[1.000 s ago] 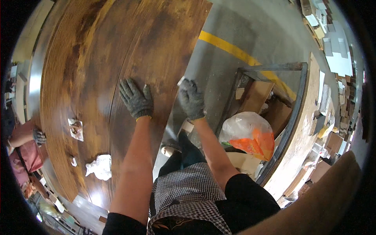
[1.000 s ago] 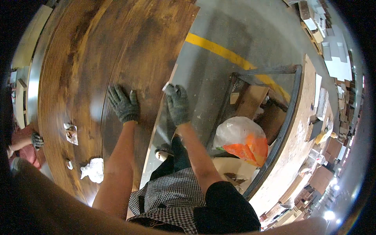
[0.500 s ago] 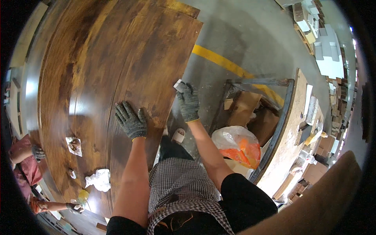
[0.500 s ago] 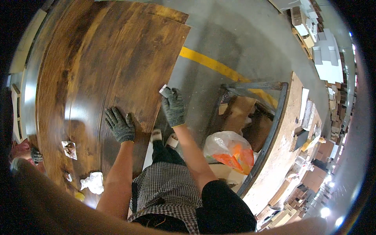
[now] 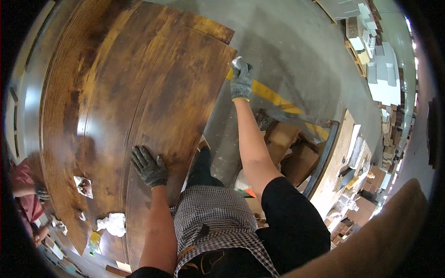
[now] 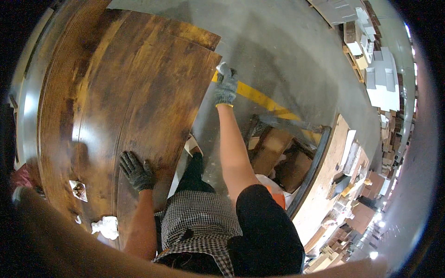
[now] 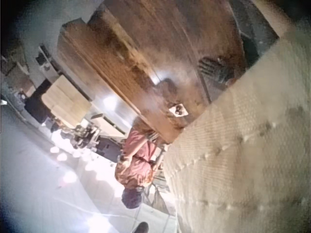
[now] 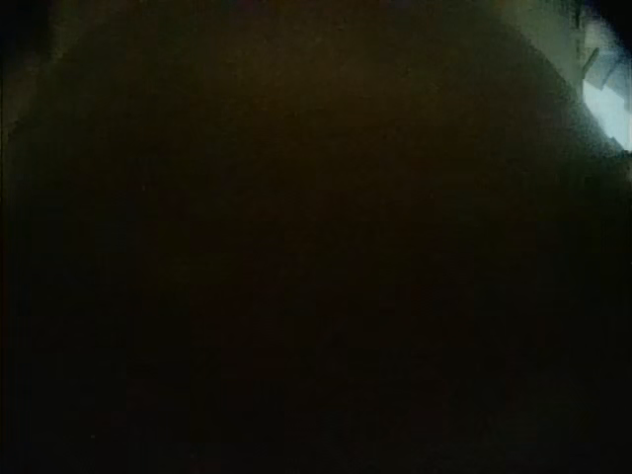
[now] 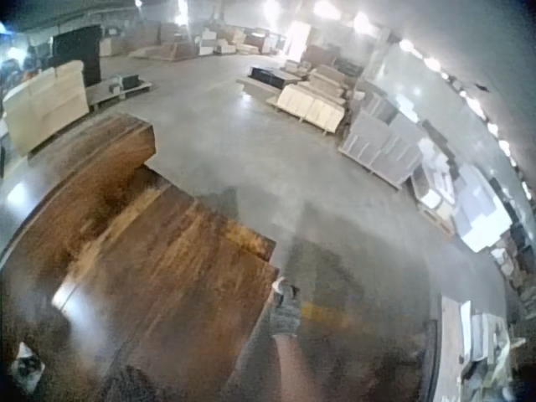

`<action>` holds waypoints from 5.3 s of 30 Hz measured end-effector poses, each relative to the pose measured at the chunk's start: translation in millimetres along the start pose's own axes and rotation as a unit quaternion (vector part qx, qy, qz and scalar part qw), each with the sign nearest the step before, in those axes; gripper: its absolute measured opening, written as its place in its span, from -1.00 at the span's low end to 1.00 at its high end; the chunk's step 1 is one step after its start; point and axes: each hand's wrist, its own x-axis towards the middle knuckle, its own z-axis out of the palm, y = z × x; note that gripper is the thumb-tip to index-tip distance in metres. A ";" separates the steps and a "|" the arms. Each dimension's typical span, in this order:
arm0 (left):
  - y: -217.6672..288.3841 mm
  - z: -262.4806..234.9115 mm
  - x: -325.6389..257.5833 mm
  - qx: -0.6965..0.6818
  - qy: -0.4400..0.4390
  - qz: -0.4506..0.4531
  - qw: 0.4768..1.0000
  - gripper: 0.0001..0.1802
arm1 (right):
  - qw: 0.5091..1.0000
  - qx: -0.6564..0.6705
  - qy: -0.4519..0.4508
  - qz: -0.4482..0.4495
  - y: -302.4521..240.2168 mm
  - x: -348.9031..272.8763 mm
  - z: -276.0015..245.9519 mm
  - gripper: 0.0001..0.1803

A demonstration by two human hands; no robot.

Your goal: The recorder is cleaning and wiping down large wooden table planks in a manufacturing environment.

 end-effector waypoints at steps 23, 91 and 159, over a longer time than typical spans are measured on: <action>-2.9 -11.7 1.0 0.030 -0.093 -0.020 0.995 -0.18 | 0.955 -0.064 -0.290 -0.013 12.3 116.8 -16.8 -0.60; 2.7 -21.7 5.8 -0.008 -0.091 -0.026 0.995 -0.19 | 0.979 -0.115 -0.169 0.017 -25.8 95.6 5.2 -0.76; -287.1 49.3 -443.5 -0.461 0.301 -0.560 0.619 -0.42 | 0.509 0.071 -0.700 -0.495 -530.9 -802.5 -53.0 -0.54</action>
